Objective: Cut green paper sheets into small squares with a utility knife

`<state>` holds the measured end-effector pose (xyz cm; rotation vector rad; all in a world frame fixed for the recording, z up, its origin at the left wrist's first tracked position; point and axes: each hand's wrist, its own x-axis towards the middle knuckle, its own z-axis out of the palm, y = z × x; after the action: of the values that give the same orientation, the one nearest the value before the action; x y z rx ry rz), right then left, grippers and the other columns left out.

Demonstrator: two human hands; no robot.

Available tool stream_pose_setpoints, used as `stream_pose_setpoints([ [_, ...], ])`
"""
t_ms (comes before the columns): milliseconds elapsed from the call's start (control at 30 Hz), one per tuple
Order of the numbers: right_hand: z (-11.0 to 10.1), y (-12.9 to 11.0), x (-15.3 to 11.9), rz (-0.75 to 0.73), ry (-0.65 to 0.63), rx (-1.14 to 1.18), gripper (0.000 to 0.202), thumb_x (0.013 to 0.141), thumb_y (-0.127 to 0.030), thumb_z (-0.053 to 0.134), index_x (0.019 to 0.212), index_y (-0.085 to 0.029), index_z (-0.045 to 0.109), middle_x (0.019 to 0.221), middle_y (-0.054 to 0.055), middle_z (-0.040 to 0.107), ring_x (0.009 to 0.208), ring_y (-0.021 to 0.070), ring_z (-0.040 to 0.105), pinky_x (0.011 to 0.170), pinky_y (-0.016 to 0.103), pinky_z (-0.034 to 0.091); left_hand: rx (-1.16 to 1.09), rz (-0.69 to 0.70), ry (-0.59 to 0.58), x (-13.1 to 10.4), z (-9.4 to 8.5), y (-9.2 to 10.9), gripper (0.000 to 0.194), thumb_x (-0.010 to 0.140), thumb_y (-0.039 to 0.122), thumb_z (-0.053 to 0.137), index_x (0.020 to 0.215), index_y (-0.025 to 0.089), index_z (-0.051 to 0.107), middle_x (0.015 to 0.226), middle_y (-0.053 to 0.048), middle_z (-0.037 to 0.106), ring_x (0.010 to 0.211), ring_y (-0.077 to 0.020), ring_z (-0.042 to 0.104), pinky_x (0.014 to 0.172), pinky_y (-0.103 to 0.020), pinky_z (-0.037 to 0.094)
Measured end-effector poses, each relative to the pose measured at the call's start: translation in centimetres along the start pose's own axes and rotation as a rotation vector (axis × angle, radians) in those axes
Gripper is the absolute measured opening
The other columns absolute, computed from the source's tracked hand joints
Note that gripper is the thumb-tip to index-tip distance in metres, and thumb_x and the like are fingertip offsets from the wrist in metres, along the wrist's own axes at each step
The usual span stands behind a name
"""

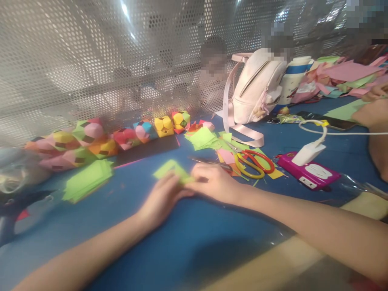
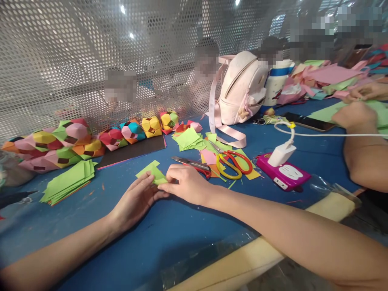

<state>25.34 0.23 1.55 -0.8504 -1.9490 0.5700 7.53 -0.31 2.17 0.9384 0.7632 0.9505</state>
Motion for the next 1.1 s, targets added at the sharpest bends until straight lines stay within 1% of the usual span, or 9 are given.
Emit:
stream_pose_setpoints([
  [100,-0.5,-0.4,0.4,0.246,-0.014,0.183,0.034,0.083,-0.037,0.059,0.059,-0.020,0.041,0.060,-0.005,0.041,0.059,0.0107,0.039,0.055,0.024,0.033,-0.007,0.011,0.001,0.1,0.1,-0.2,0.017,0.079,0.023,0.071,0.092,0.016,0.064,0.090,-0.004,0.071,0.081,-0.0169,0.067,0.074,-0.028,0.056],
  [200,-0.9,0.0,0.8,0.433,0.113,0.254,0.036,0.081,-0.045,0.056,0.060,-0.021,0.040,0.058,-0.006,0.035,0.056,0.0103,0.035,0.051,0.025,0.028,0.081,0.040,0.004,-0.1,0.3,-0.3,0.030,0.074,0.015,0.073,0.102,0.017,0.063,0.093,-0.004,0.071,0.078,-0.0164,0.067,0.070,-0.028,0.056],
  [400,-0.2,0.9,0.6,0.652,0.143,0.438,0.031,0.080,-0.051,0.055,0.079,-0.020,0.055,0.073,0.000,0.059,0.065,0.0153,0.054,0.058,0.027,0.042,0.366,0.066,-0.068,-0.7,0.3,-0.9,0.032,0.077,0.023,0.070,0.106,0.013,0.061,0.085,-0.007,0.069,0.072,-0.0182,0.065,0.068,-0.032,0.054],
  [600,0.6,0.0,-0.3,0.430,0.129,0.179,0.022,0.083,-0.043,0.055,0.079,-0.021,0.054,0.068,0.000,0.062,0.061,0.0147,0.056,0.056,0.027,0.042,0.426,0.033,-0.022,-0.4,-1.1,-1.4,0.038,0.076,0.039,0.073,0.103,0.015,0.061,0.094,-0.007,0.068,0.084,-0.0195,0.063,0.078,-0.032,0.050],
  [833,-1.4,1.2,3.0,0.496,0.117,0.111,0.020,0.088,-0.038,0.049,0.082,-0.020,0.056,0.059,-0.003,0.059,0.049,0.0122,0.053,0.050,0.025,0.044,0.601,0.089,-0.202,-1.8,-0.3,-1.1,0.028,0.079,0.042,0.068,0.078,0.014,0.064,0.078,-0.004,0.062,0.070,-0.0141,0.055,0.064,-0.024,0.045],
  [900,-1.2,1.6,5.2,0.389,-0.012,-0.059,0.015,0.089,-0.030,0.049,0.085,-0.019,0.060,0.074,0.002,0.068,0.062,0.0138,0.061,0.061,0.028,0.049,0.648,0.076,-0.329,-2.2,0.0,-0.9,0.024,0.080,0.038,0.065,0.080,0.014,0.065,0.081,-0.005,0.064,0.071,-0.0147,0.056,0.065,-0.025,0.045],
  [967,0.0,2.0,7.4,0.177,-0.209,-0.291,0.016,0.085,-0.024,0.057,0.096,-0.016,0.065,0.101,0.009,0.071,0.094,0.0199,0.065,0.085,0.034,0.049,0.699,0.054,-0.444,-2.2,0.0,-0.8,0.020,0.080,0.035,0.064,0.082,0.015,0.065,0.083,-0.005,0.065,0.072,-0.0147,0.057,0.065,-0.024,0.045],
  [1033,1.8,2.5,9.1,-0.017,-0.420,-0.429,0.037,0.085,-0.030,0.061,0.117,-0.013,0.062,0.133,0.016,0.058,0.124,0.0263,0.052,0.103,0.040,0.039,0.735,0.042,-0.512,-2.0,-0.1,-0.7,0.017,0.080,0.032,0.063,0.082,0.015,0.065,0.083,-0.004,0.065,0.072,-0.0142,0.056,0.065,-0.024,0.045],
  [1100,3.9,3.2,9.9,-0.088,-0.553,-0.537,0.052,0.087,-0.041,0.060,0.129,-0.010,0.055,0.145,0.019,0.046,0.135,0.0296,0.041,0.106,0.042,0.037,0.750,0.035,-0.517,-1.7,-0.3,-0.6,0.017,0.080,0.032,0.063,0.081,0.015,0.065,0.081,-0.003,0.064,0.070,-0.0134,0.055,0.064,-0.023,0.044],
])
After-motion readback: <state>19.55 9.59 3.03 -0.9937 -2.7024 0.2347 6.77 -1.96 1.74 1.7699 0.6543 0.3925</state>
